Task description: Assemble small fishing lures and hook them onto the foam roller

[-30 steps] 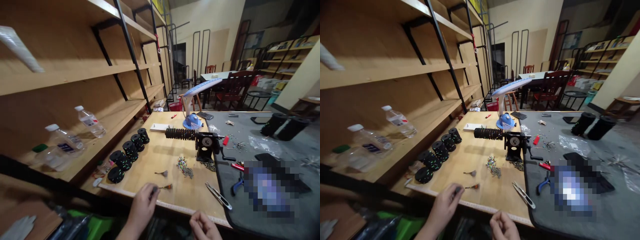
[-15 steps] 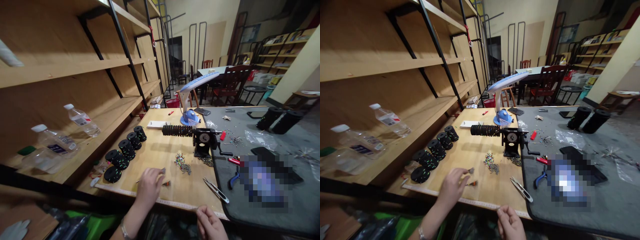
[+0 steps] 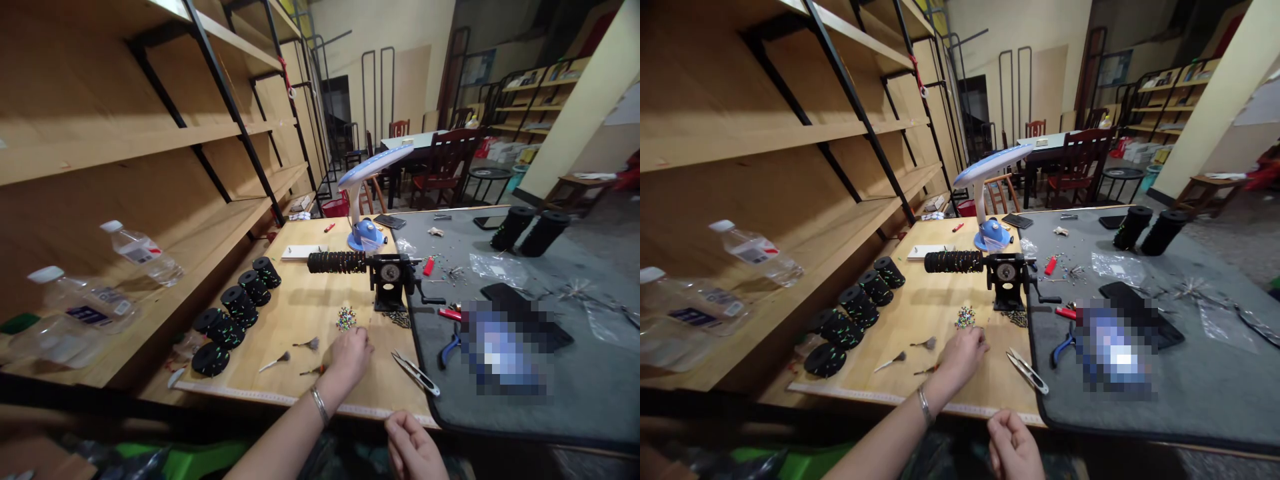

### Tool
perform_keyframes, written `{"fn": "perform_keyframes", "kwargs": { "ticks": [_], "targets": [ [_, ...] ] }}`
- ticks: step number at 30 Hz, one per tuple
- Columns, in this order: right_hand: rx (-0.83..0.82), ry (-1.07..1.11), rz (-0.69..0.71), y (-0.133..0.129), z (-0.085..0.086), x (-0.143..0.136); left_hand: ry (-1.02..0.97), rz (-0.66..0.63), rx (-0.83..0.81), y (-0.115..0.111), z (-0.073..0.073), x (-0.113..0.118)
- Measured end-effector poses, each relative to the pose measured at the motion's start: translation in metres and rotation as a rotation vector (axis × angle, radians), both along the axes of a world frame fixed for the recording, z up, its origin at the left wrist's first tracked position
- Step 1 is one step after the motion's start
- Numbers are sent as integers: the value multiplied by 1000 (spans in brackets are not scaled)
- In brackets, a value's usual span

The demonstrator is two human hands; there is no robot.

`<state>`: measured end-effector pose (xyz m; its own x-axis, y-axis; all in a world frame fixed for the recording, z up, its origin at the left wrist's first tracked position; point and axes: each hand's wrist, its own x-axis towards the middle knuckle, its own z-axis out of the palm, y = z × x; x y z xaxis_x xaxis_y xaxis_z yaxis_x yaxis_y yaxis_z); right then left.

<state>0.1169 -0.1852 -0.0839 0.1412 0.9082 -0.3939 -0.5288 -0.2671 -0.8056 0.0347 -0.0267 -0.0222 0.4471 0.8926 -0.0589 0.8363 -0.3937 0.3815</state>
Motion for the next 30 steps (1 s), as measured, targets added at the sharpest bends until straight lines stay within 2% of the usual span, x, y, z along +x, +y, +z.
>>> {"fn": "perform_keyframes", "kwargs": {
  "ticks": [5,9,14,18,20,24,30],
  "targets": [
    [36,-7,-7,-1,-3,1,22,33,-48,1,-2,8],
    [20,-20,-19,-1,-3,2,-48,44,-72,0,-3,9],
    [10,-30,-39,-1,1,3,-258,30,-118,-2,0,-3],
    [16,-79,-93,-1,8,-1,-458,2,-235,-19,-1,-20],
    [17,-126,-105,-1,11,-3,-635,47,-389,-35,-4,-29],
    [52,-221,-100,0,12,-7,-1120,266,-768,-65,-11,-42],
    [114,-287,-49,5,13,-15,-1273,410,-867,-87,-14,-50]
  ]
}}
